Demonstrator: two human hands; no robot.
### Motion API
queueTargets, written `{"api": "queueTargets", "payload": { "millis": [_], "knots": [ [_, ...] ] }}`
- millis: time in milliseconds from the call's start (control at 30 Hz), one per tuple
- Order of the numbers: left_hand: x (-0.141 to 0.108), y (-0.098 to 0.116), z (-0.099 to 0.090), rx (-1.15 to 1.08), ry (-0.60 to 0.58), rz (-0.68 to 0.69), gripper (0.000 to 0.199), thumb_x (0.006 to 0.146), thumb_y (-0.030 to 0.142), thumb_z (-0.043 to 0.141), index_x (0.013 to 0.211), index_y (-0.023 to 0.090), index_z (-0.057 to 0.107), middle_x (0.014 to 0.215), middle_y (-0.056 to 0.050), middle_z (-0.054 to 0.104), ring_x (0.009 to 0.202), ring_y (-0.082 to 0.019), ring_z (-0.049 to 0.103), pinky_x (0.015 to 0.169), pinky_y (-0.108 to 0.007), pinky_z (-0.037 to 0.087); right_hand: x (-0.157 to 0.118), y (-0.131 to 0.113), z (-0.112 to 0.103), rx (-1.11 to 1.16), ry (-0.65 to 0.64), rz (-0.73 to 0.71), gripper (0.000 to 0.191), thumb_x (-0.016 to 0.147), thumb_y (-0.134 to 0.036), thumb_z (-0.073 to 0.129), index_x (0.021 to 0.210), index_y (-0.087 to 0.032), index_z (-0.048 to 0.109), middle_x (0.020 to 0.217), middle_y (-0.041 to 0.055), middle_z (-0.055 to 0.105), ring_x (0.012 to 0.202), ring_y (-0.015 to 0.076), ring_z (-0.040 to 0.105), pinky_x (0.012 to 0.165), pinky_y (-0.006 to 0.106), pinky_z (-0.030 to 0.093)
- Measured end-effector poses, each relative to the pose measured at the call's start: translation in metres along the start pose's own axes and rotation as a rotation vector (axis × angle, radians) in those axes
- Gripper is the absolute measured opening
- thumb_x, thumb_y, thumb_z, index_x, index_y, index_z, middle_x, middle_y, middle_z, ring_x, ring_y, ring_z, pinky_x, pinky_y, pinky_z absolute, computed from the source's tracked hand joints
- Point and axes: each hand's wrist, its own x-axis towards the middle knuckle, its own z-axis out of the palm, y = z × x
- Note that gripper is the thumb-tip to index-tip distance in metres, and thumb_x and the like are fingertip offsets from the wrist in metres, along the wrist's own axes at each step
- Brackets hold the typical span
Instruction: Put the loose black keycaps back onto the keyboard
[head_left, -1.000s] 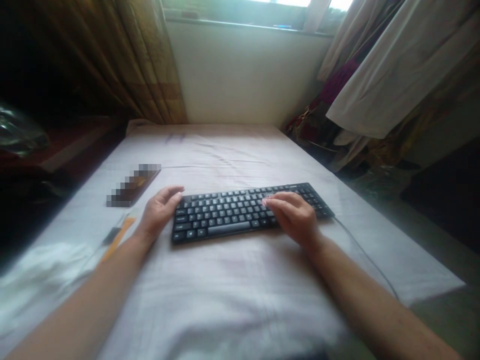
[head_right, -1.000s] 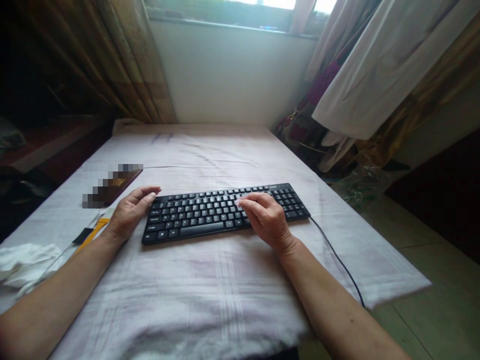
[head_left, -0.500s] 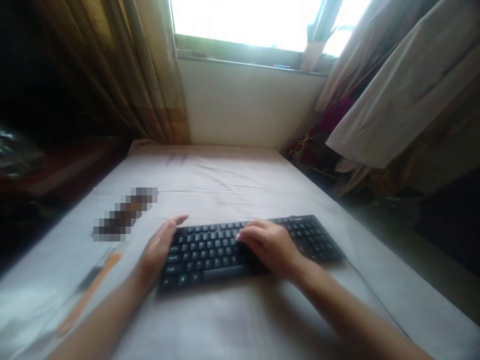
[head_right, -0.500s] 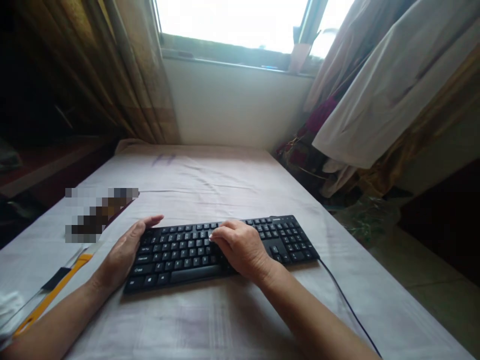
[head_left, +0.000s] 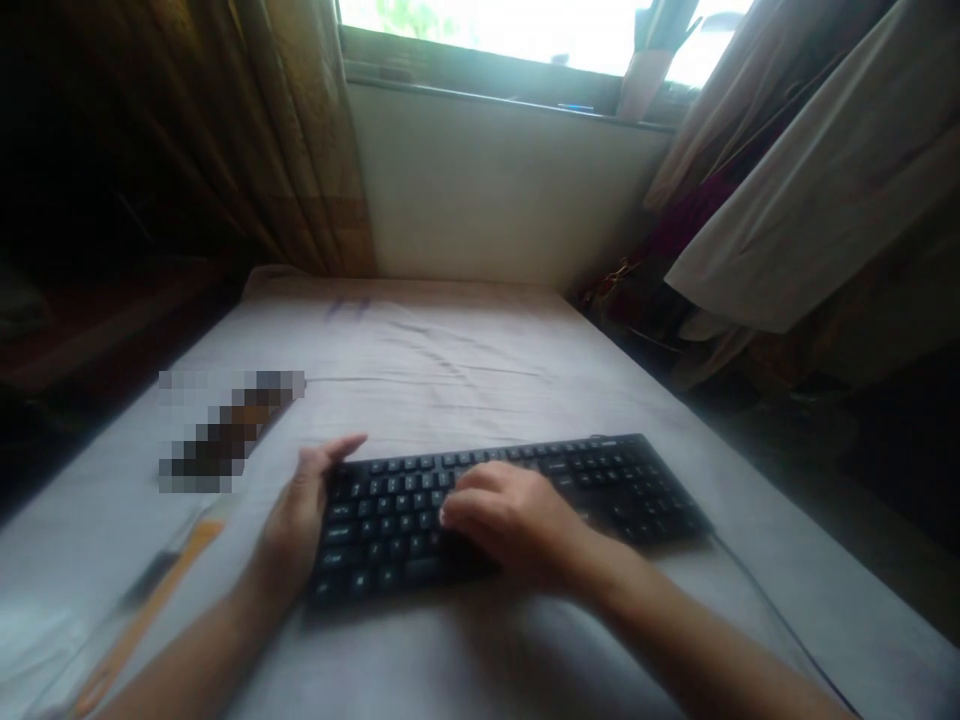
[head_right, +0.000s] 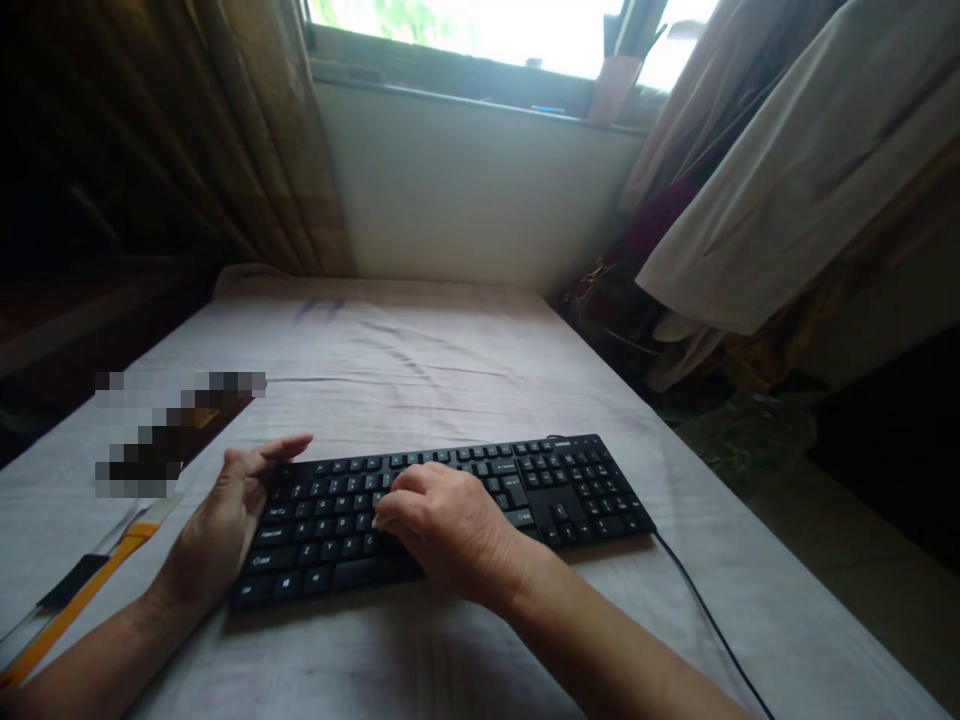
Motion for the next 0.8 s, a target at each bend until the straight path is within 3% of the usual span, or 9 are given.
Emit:
{"api": "queueTargets", "payload": {
  "millis": [133,300,400,567,633,700,800],
  "knots": [
    [-0.002,0.005,0.001,-0.112,-0.047,-0.058,0.078,0.087,0.078,0.029,0.122,0.019,0.067,0.124,-0.010,0.068,0.121,-0.031,0.058,0.103,-0.046,0.046,-0.003,-0.001,0.009,-0.043,-0.032,-0.009,0.012,0.093,-0.018,0.061,0.089,-0.021,0.072,0.083,0.0024,0.068,0.072,0.0143,0.061,0.066,0.023,0.048],
    [-0.006,0.014,0.005,-0.325,-0.027,-0.165,0.074,0.084,0.077,0.042,0.117,0.017,0.069,0.119,-0.011,0.069,0.120,-0.033,0.057,0.104,-0.047,0.042,-0.032,0.008,-0.014,-0.043,-0.072,0.066,0.012,0.092,-0.018,0.061,0.088,-0.021,0.072,0.082,0.0016,0.066,0.069,0.0126,0.058,0.064,0.022,0.046],
    [-0.006,0.020,0.008,-0.441,-0.006,-0.216,0.070,0.082,0.077,0.047,0.112,0.018,0.070,0.116,-0.010,0.070,0.116,-0.032,0.058,0.104,-0.044,0.042,-0.031,0.006,-0.024,-0.046,-0.109,0.096,0.014,0.093,-0.017,0.060,0.086,-0.020,0.072,0.081,0.0020,0.065,0.069,0.0124,0.058,0.064,0.022,0.045],
    [-0.005,0.028,0.012,-0.549,0.053,-0.240,0.067,0.076,0.077,0.056,0.102,0.018,0.071,0.107,-0.009,0.071,0.107,-0.029,0.061,0.094,-0.040,0.047,0.004,-0.015,0.001,0.002,-0.021,-0.014,0.014,0.095,-0.019,0.059,0.091,-0.019,0.073,0.085,0.0040,0.068,0.072,0.0146,0.059,0.066,0.024,0.047],
    [-0.005,0.029,0.013,-0.569,0.055,-0.238,0.067,0.073,0.078,0.058,0.099,0.018,0.072,0.103,-0.008,0.071,0.102,-0.028,0.062,0.092,-0.039,0.047,0.013,-0.022,0.014,0.006,-0.044,-0.067,0.011,0.092,-0.017,0.062,0.090,-0.019,0.073,0.084,0.0039,0.068,0.072,0.0157,0.059,0.066,0.025,0.047],
    [-0.005,0.029,0.013,-0.585,0.043,-0.243,0.067,0.071,0.079,0.061,0.098,0.019,0.072,0.102,-0.007,0.072,0.100,-0.027,0.063,0.092,-0.038,0.047,0.013,-0.023,0.020,0.009,-0.068,-0.067,0.009,0.091,-0.015,0.064,0.090,-0.019,0.072,0.083,0.0034,0.068,0.072,0.0158,0.059,0.064,0.025,0.046],
    [-0.003,0.031,0.012,-0.607,0.051,-0.259,0.063,0.074,0.076,0.060,0.096,0.018,0.073,0.101,-0.007,0.072,0.100,-0.025,0.062,0.093,-0.036,0.046,-0.003,-0.016,0.012,0.013,-0.101,-0.005,0.009,0.091,-0.015,0.064,0.090,-0.020,0.071,0.085,0.0028,0.067,0.073,0.0151,0.060,0.065,0.024,0.045]
  ]
}}
